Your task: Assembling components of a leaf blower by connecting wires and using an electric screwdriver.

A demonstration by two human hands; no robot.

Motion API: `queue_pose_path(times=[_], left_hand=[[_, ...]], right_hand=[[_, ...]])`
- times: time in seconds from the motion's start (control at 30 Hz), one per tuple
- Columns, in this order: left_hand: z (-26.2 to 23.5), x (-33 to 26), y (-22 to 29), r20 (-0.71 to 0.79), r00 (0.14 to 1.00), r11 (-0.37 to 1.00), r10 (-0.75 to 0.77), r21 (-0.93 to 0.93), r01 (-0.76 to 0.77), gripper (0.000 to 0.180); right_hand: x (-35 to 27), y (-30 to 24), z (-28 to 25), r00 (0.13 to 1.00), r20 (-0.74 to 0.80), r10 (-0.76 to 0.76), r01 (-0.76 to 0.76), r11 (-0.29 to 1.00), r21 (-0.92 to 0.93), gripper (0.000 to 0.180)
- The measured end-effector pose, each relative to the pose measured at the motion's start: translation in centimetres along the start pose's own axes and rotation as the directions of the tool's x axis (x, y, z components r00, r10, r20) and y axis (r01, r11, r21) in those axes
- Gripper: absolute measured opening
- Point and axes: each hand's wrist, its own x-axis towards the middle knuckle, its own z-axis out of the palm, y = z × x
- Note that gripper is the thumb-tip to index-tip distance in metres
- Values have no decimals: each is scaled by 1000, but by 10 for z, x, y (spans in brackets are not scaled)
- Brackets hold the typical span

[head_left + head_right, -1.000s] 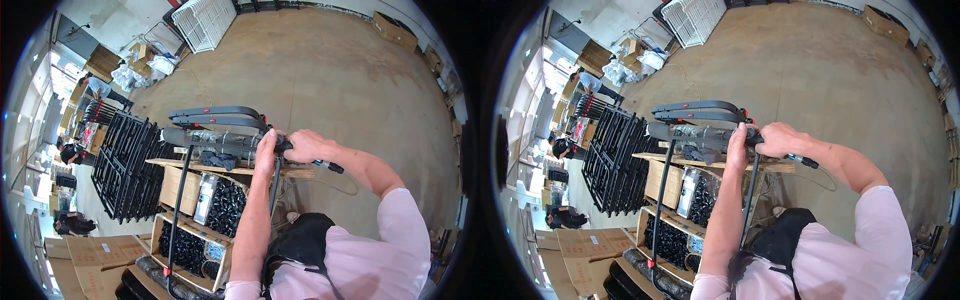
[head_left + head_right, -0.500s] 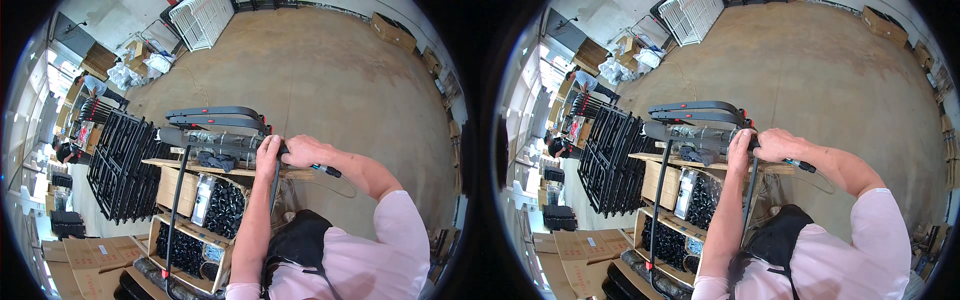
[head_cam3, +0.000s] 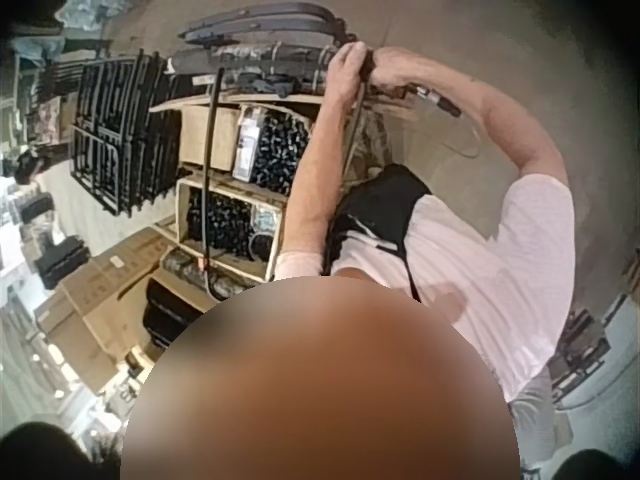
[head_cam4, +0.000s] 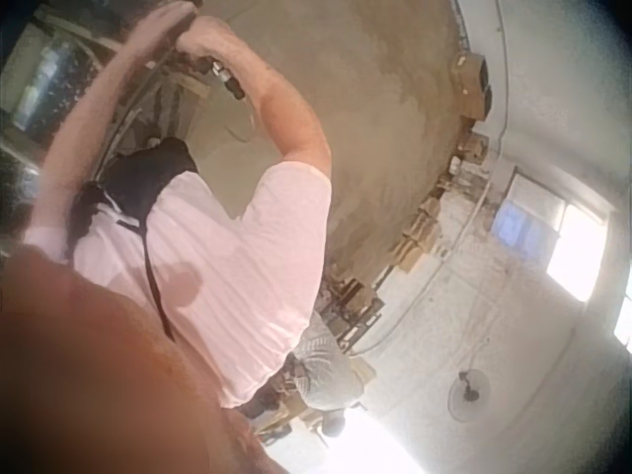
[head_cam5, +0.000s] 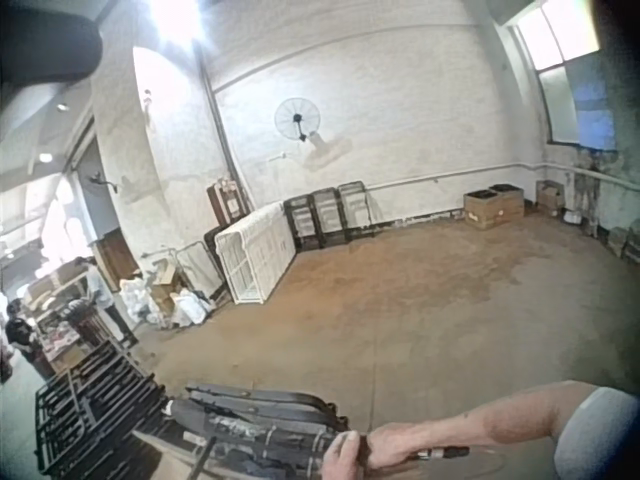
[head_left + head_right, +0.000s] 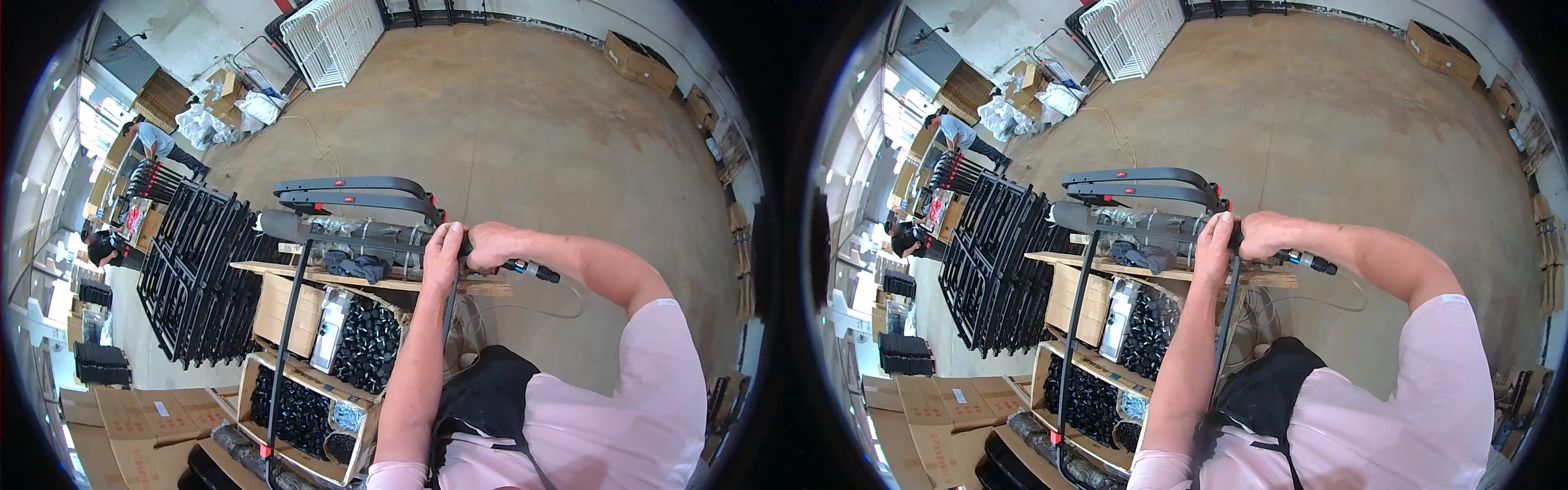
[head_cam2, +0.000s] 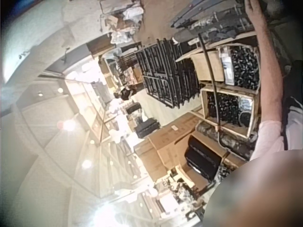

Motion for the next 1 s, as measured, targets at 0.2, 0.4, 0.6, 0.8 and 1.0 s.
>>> queue_pose_path(times=[0.2, 0.4, 0.6, 0.8, 1.0], left_hand=[[-2, 1, 2, 4, 1000, 999, -7, 33, 7, 36], [-9, -3, 9, 64, 998, 1000, -15, -12, 16, 39], [-41, -9, 59, -34, 992, 987, 121, 109, -117, 31], [-180, 28, 103, -311, 935, 985, 170, 91, -149, 24], [-311, 72, 147, -478, 855, 979, 204, 71, -193, 28]], right_hand=[[-10, -11, -3, 998, 1, 69, -69, 996, 51, 26], [-24, -33, -2, 991, -45, 130, -125, 987, 100, 24], [-7, -75, -9, 995, -104, 12, 11, 977, 214, 33], [86, -198, -30, 960, -180, -213, 193, 973, -124, 47], [205, -303, -48, 932, -132, -338, 318, 936, -152, 45]])
